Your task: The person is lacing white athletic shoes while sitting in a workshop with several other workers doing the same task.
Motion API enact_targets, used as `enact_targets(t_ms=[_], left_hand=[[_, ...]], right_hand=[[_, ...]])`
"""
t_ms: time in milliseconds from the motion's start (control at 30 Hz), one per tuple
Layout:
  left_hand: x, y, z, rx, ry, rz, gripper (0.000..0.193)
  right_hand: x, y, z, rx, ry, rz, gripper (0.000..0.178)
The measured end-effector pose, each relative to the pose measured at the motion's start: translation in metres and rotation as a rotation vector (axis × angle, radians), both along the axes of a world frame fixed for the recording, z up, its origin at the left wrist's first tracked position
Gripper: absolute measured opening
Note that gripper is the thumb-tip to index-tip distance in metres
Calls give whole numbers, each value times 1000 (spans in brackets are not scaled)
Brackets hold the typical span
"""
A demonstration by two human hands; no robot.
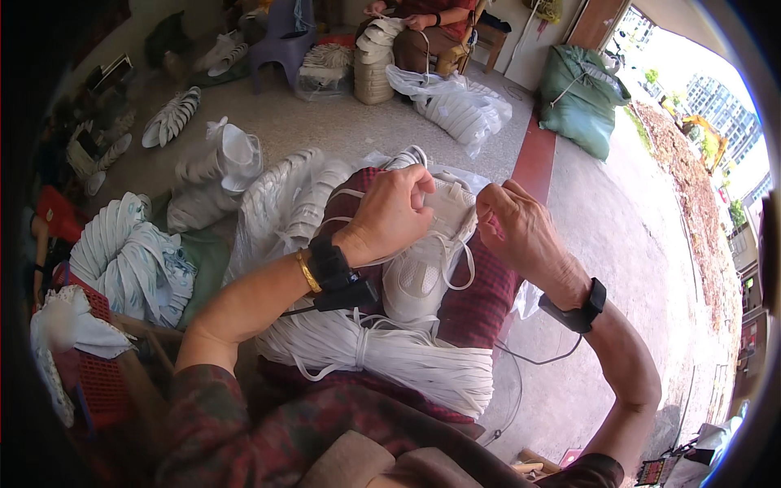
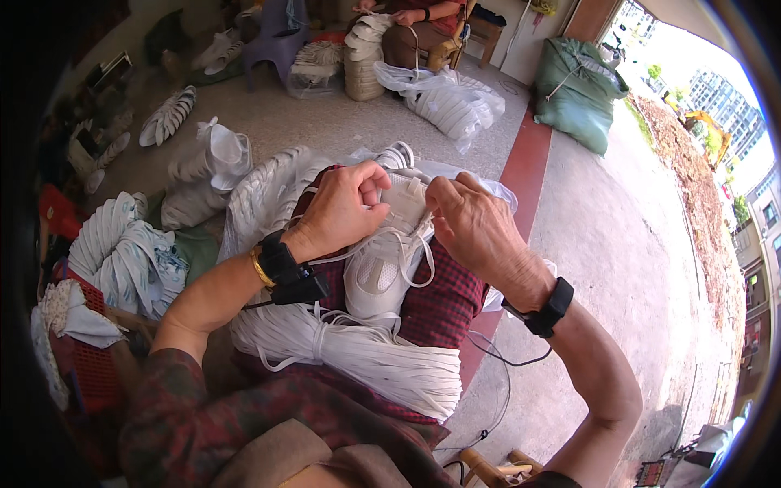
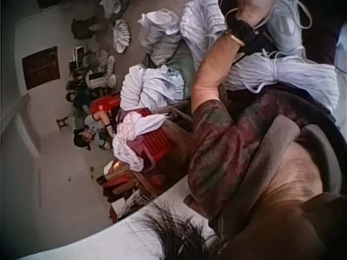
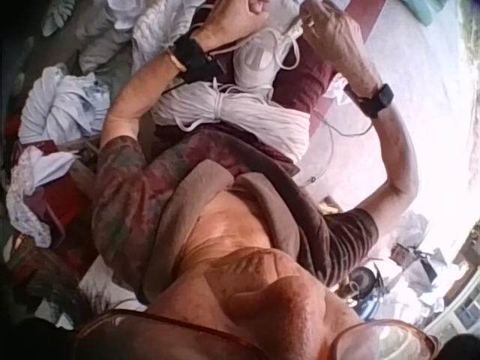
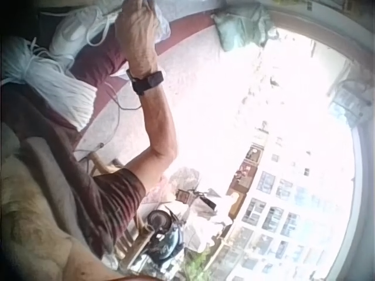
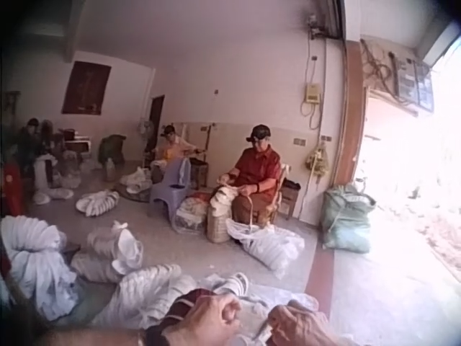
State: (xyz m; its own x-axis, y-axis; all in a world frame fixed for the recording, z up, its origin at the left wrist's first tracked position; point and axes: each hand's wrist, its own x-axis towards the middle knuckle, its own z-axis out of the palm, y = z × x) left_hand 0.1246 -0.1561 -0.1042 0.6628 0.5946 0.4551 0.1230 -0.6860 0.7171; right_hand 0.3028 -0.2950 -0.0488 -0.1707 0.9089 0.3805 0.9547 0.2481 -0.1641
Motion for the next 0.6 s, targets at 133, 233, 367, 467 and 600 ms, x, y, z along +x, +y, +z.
enact_targets(t_ms=[133,233,367,467,600], left_hand=[[2,2,4,-37,49,-23,24],[6,4,2,-97,42,-47,26],[11,7,0,-62,48,-13,24],[13,6,1,-23,42,-12,22],[8,4,5,-56,69,-56,20]], right_hand=[[-9,14,-16,-5,-41,53,18],[-10,27,-22,-44,-66,87,21],[-14,36,-20,-2,-137,149,23],[-18,41,-23,-56,-271,97,22],[-12,37,-19,0,-297,144,17]])
